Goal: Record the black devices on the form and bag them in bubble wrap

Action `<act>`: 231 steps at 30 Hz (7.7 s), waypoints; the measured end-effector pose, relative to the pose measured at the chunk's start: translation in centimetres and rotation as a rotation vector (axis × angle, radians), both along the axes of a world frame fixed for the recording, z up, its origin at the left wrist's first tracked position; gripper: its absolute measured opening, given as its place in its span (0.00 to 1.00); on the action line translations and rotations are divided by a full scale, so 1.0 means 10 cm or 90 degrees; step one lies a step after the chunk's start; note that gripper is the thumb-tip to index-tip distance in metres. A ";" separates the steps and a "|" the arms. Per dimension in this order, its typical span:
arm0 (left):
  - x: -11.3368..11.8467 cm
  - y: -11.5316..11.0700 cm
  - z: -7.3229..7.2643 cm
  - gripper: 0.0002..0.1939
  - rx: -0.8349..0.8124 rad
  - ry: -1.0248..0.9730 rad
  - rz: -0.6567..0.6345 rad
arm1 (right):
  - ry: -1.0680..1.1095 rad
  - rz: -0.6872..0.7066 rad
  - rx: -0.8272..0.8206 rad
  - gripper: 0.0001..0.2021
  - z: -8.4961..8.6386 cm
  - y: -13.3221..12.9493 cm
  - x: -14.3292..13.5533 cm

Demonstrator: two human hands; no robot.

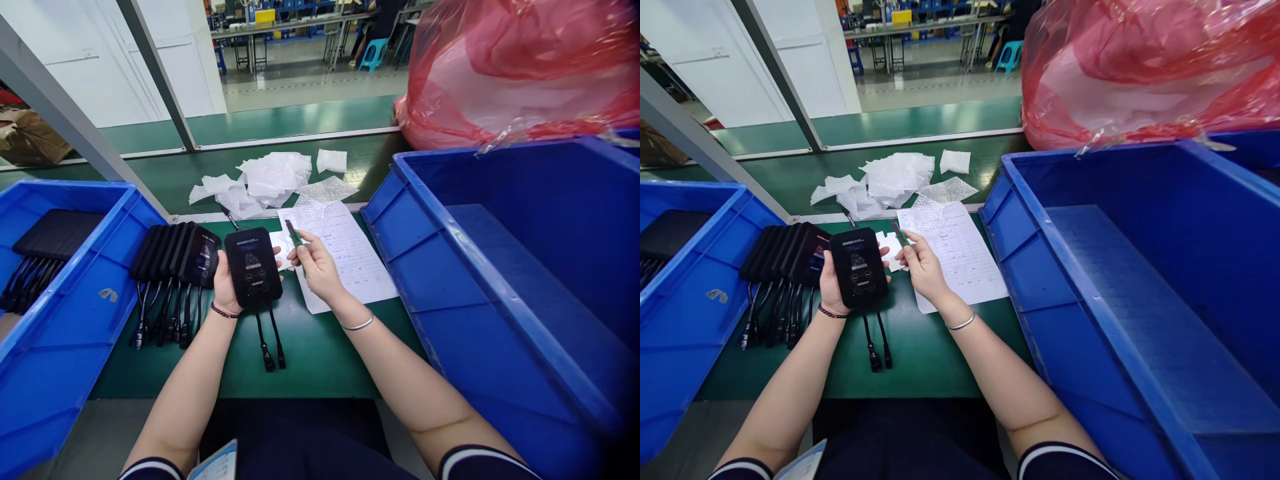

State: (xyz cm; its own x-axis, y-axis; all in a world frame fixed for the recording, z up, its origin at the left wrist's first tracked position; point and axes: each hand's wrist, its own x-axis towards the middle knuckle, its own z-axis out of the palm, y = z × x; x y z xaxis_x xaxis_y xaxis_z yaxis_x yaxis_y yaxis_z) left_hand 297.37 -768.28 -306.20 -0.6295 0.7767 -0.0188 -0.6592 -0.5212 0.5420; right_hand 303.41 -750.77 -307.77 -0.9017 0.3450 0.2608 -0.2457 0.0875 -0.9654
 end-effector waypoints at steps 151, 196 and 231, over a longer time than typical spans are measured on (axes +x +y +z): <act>0.04 0.09 0.07 0.31 -0.179 0.105 0.066 | -0.226 0.138 -0.337 0.25 0.29 0.23 0.11; 0.00 0.14 -0.04 0.17 -0.218 0.043 0.119 | -0.174 0.179 -0.309 0.23 0.19 0.17 0.07; 0.04 0.18 -0.06 0.28 -0.248 0.183 0.316 | -0.076 0.126 -0.041 0.26 0.27 0.08 0.19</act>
